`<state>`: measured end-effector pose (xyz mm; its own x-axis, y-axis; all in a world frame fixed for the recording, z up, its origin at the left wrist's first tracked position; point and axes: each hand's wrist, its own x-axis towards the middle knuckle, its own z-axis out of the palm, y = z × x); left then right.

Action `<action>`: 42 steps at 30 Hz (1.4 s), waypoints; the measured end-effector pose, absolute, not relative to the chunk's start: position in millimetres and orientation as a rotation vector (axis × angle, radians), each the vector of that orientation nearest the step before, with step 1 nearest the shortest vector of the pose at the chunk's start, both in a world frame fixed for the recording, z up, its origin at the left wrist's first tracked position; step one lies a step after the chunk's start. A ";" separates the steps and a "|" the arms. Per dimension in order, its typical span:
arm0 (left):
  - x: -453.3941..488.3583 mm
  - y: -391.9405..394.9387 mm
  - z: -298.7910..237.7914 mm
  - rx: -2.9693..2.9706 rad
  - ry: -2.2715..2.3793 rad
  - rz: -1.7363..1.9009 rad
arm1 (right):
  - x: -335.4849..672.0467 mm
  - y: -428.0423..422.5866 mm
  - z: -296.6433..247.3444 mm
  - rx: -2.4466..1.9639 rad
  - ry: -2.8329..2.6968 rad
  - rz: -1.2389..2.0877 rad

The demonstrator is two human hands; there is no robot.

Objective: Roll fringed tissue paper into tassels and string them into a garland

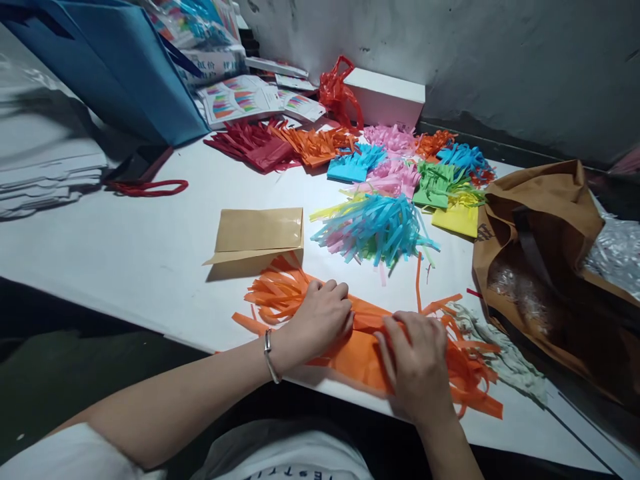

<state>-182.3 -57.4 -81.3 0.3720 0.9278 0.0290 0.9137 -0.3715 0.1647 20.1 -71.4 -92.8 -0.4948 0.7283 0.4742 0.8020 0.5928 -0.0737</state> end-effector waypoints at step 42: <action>-191.5 -79.0 -95.3 2.727 1.331 0.464 | 5.6 -78.6 -104.8 -1.044 -2.421 0.087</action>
<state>-191.5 -79.0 -95.3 0.5788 0.7803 0.2368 0.7585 -0.6218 0.1951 5.6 -78.6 -104.8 -0.5818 0.6972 0.4188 0.6653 0.7042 -0.2479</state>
